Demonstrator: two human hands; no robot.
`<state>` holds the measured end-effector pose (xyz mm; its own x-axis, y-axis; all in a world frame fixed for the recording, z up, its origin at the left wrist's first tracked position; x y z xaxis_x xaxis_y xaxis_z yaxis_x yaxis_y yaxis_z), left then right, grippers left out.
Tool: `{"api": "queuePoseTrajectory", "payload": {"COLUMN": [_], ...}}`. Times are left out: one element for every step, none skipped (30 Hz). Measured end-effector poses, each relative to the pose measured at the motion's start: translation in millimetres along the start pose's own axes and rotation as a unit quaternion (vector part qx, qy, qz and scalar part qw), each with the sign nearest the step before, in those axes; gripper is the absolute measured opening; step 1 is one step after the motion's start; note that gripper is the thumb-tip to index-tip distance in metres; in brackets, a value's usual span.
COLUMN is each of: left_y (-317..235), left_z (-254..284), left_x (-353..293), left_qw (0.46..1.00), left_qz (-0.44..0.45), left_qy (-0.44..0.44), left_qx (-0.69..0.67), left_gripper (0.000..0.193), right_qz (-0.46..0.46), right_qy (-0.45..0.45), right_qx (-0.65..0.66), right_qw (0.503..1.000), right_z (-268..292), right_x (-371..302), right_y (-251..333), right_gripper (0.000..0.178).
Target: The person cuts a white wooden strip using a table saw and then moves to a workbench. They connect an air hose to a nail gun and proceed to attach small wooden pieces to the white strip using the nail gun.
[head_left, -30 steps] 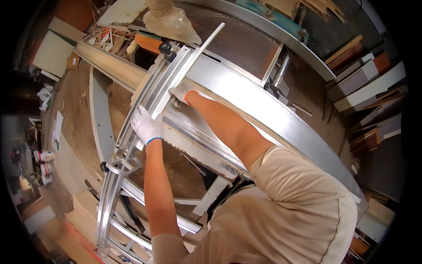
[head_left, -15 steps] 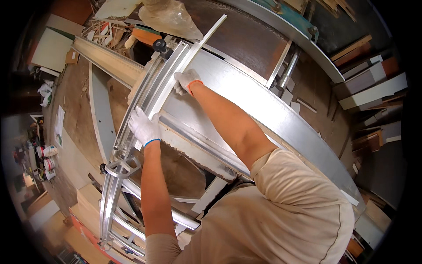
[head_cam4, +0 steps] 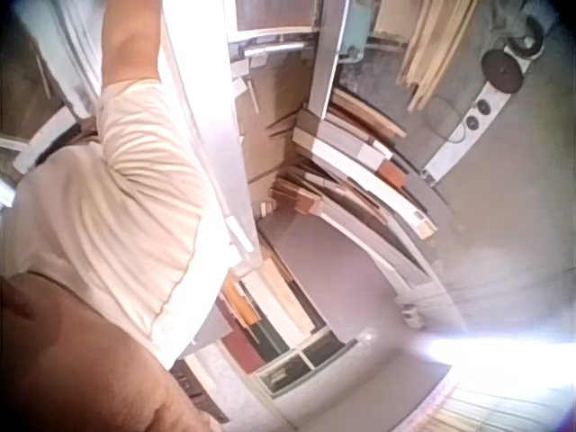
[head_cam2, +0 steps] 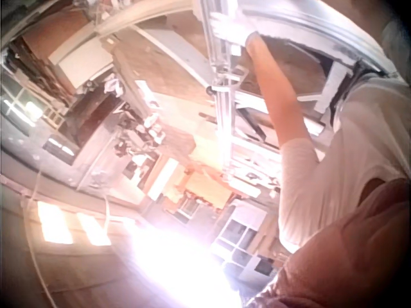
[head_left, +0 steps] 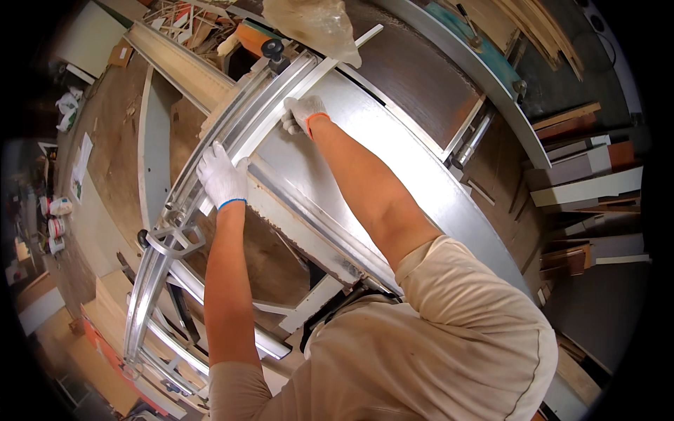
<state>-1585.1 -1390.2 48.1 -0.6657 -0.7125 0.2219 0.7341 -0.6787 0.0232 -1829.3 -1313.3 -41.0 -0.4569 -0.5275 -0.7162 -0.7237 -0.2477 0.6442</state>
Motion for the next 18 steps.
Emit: {"api": "queuePoseTrajectory", "payload": {"left_y": [-0.3, -0.4, 0.9, 1.9, 2.7, 2.1, 0.9, 0.9, 2.1, 3.4, 3.8, 5.5, 8.3, 11.3, 10.5, 14.1, 14.5, 11.8], "left_z": [-0.5, -0.6, -0.7, -0.8, -1.4, -0.5, 1.4, 1.5, 1.7, 1.8, 1.5, 2.1, 3.0, 3.7, 5.3, 11.0, 14.6, 18.3], "left_x": [-0.4, -1.5, -3.0, -4.5, -5.8, -4.3, -2.6, -1.6, -1.9, -2.3, -3.2, -6.2, -8.0, -8.0, -12.3, -21.9, -39.4, -60.9], "left_qw": [1.000, 1.000, 1.000, 1.000, 1.000, 1.000, 1.000, 0.999, 0.999, 1.000, 1.000, 1.000, 0.999, 0.998, 0.997, 0.995, 0.982, 0.964], "left_qz": [0.000, -0.001, 0.000, 0.001, 0.003, 0.009, 0.015, 0.021, 0.021, 0.020, 0.020, 0.025, 0.029, 0.033, 0.035, 0.041, 0.070, 0.099], "left_qy": [0.000, -0.002, -0.004, -0.006, -0.005, 0.001, 0.007, 0.013, 0.011, 0.010, 0.010, 0.011, -0.002, -0.017, -0.031, -0.045, -0.082, -0.119], "left_qx": [0.003, 0.002, 0.003, 0.003, 0.001, -0.010, -0.022, -0.033, -0.031, -0.021, -0.010, 0.002, -0.020, -0.041, -0.064, -0.080, -0.152, -0.218], "left_gripper": [0.083, 0.083, 0.083, 0.083, 0.083, 0.082, 0.081, 0.081, 0.080, 0.080, 0.081, 0.081, 0.080, 0.079, 0.077, 0.076, 0.073, 0.071], "right_qz": [-0.002, -0.004, 0.005, 0.002, -0.001, -0.003, -0.005, -0.006, -0.004, 0.004, 0.012, 0.018, 0.040, 0.067, 0.094, 0.119, 0.105, 0.085], "right_qy": [0.004, 0.007, 0.009, 0.018, 0.028, 0.039, 0.031, 0.023, 0.015, 0.016, 0.019, 0.024, 0.016, 0.036, 0.052, 0.077, 0.075, 0.074], "right_qx": [0.002, 0.004, -0.008, -0.013, -0.019, -0.024, -0.025, -0.025, -0.026, -0.026, -0.028, -0.033, -0.070, -0.103, -0.134, -0.162, -0.136, -0.110], "right_qw": [1.000, 1.000, 1.000, 1.000, 0.999, 0.999, 0.999, 0.999, 1.000, 1.000, 0.999, 0.999, 0.997, 0.992, 0.985, 0.976, 0.982, 0.988], "right_z": [1.0, 2.3, 2.1, 1.6, 1.2, 0.4, 0.5, 0.0, 0.0, -0.1, 0.1, -2.2, -9.5, -13.1, -6.0, -6.3, -2.9, -2.4], "right_x": [2.0, 3.0, 1.5, 0.2, -0.8, 0.0, 0.6, 1.0, 3.6, 6.2, 7.8, 9.2, 1.0, 1.8, 6.7, 7.7, 2.9, -8.5], "right_y": [0.4, -0.9, -0.9, -1.3, -1.0, -0.2, -0.1, -0.2, -1.1, -1.8, -3.1, -6.8, -4.5, -4.8, -8.1, -9.9, -12.1, -16.8], "right_gripper": [0.024, 0.024, 0.024, 0.024, 0.025, 0.025, 0.026, 0.026, 0.026, 0.025, 0.024, 0.024, 0.030, 0.033, 0.036, 0.039, 0.044, 0.049]}}
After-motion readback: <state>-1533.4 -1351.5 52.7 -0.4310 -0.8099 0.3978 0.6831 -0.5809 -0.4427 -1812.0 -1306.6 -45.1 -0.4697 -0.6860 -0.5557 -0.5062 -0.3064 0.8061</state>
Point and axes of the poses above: each hand's wrist, its own x-axis towards the middle knuckle, its own z-axis out of the back of the hand, y = z × x, the point moved 4 cm from there along x, towards the middle knuckle, and after that the axes turned 3 degrees about -z, right-handed, at the moved point
